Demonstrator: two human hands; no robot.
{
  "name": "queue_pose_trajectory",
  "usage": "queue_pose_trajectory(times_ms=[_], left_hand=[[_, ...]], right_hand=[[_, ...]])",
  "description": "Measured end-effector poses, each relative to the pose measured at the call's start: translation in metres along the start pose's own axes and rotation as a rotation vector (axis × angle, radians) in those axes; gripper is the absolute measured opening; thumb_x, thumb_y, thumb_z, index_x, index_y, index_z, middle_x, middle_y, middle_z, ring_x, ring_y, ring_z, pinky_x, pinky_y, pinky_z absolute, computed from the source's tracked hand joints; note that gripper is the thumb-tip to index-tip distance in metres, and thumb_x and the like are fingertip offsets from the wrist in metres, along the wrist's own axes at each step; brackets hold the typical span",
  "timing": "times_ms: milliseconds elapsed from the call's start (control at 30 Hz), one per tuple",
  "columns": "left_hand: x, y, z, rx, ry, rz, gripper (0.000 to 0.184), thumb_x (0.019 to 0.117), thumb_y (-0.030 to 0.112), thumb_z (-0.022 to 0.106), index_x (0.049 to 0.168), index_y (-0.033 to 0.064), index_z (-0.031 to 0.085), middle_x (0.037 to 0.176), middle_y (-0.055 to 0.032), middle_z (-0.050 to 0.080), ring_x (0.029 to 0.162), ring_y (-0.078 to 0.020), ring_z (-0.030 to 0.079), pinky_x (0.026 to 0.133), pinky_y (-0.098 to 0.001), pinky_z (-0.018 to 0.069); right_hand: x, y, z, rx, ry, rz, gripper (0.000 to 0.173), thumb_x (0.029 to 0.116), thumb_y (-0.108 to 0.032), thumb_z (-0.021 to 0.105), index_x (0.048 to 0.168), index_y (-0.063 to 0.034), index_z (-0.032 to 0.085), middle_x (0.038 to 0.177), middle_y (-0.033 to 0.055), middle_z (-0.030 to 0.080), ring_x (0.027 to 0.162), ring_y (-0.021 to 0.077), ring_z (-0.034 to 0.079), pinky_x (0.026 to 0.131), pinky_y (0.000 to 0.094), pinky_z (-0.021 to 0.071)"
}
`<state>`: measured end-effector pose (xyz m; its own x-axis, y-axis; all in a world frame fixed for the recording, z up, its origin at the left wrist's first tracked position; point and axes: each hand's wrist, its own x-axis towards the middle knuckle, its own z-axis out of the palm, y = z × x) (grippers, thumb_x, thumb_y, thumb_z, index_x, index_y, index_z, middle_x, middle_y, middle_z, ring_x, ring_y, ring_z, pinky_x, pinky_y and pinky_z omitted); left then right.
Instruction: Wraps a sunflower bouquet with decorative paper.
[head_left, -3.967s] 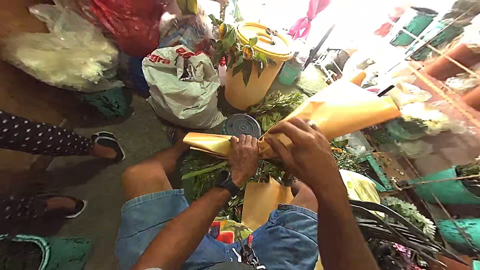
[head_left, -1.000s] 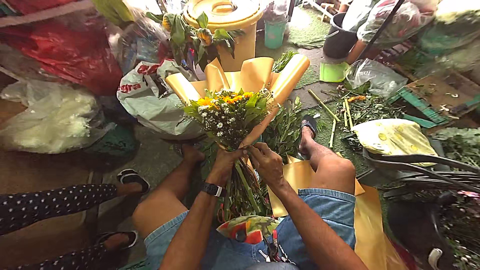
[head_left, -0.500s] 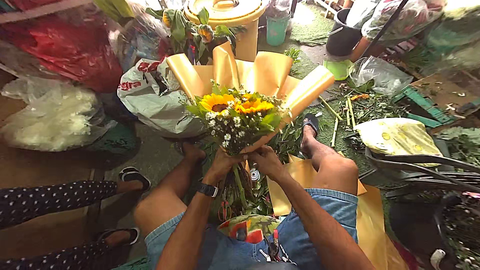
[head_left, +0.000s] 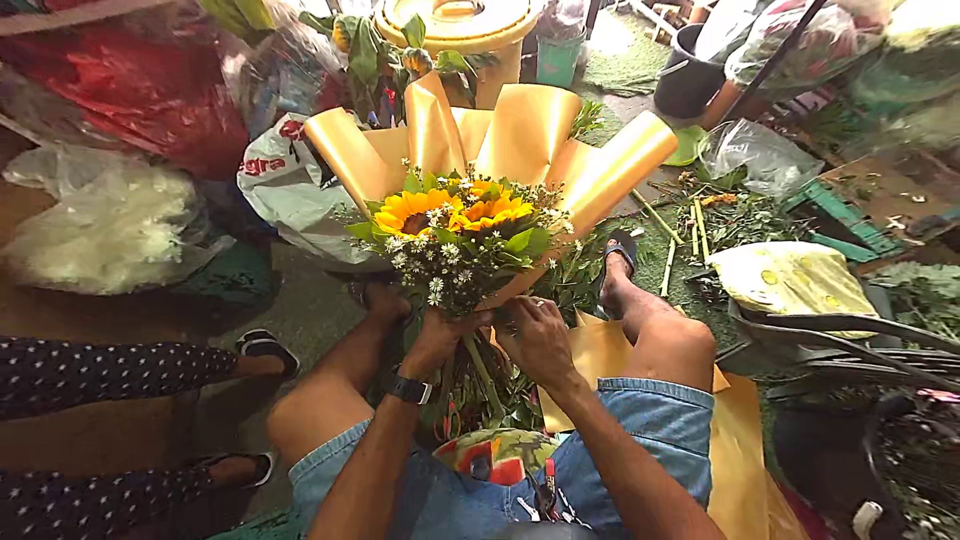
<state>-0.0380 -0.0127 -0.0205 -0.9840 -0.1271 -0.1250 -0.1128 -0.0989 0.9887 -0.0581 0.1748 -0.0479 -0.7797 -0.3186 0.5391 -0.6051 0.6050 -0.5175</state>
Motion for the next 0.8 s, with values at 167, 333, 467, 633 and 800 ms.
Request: queue_pose_trajectory(times_ms=[167,333,467,633,800], left_hand=[[-0.003,0.009,0.002,-0.01,0.019,-0.01,0.068,0.0783,0.007,0.086,0.135,-0.0029,0.049,0.118,-0.0088,0.069,0.11,-0.0131,0.068,0.099,-0.0311,0.0564],[-0.006,0.009,0.002,-0.007,0.025,-0.004,0.066,0.0785,0.01,0.086,0.133,-0.0027,0.052,0.116,-0.0077,0.07,0.109,-0.0127,0.068,0.099,-0.0313,0.0566],[-0.005,0.002,0.001,-0.015,-0.013,0.063,0.064,0.0794,0.014,0.087,0.131,-0.0015,0.054,0.116,-0.0049,0.07,0.11,-0.0115,0.067,0.1,-0.0308,0.0562],[-0.005,-0.002,-0.005,0.077,-0.036,0.016,0.067,0.0773,0.017,0.089,0.132,-0.0001,0.053,0.115,-0.0035,0.07,0.108,-0.0092,0.067,0.099,-0.029,0.0561],[-0.004,-0.006,-0.01,0.035,-0.048,0.061,0.067,0.0741,0.012,0.091,0.13,0.0007,0.056,0.114,-0.0033,0.072,0.108,-0.0111,0.069,0.099,-0.0305,0.0572]], right_hand=[[0.012,0.009,0.007,-0.062,0.12,-0.25,0.013,0.0987,-0.018,0.065,0.102,-0.015,0.078,0.103,0.0022,0.076,0.097,0.0181,0.071,0.096,0.0385,0.0542],[0.018,-0.001,0.007,0.056,0.095,-0.176,0.02,0.0972,-0.028,0.069,0.101,-0.0094,0.076,0.099,0.0085,0.076,0.093,0.0215,0.072,0.088,0.039,0.0589],[0.018,-0.028,0.005,0.608,-0.047,0.412,0.018,0.0976,-0.019,0.067,0.108,-0.0063,0.074,0.096,0.002,0.074,0.085,0.0076,0.07,0.079,0.0276,0.0598],[0.033,-0.018,-0.012,1.546,-0.434,1.284,0.026,0.1082,-0.022,0.045,0.096,-0.0054,0.061,0.069,0.0019,0.056,0.047,0.0067,0.049,0.041,0.0192,0.0424],[0.014,-0.01,-0.013,0.765,-0.3,0.554,0.052,0.0928,-0.029,0.075,0.136,-0.0054,0.057,0.118,0.0062,0.07,0.087,0.0105,0.069,0.077,0.0293,0.0605]])
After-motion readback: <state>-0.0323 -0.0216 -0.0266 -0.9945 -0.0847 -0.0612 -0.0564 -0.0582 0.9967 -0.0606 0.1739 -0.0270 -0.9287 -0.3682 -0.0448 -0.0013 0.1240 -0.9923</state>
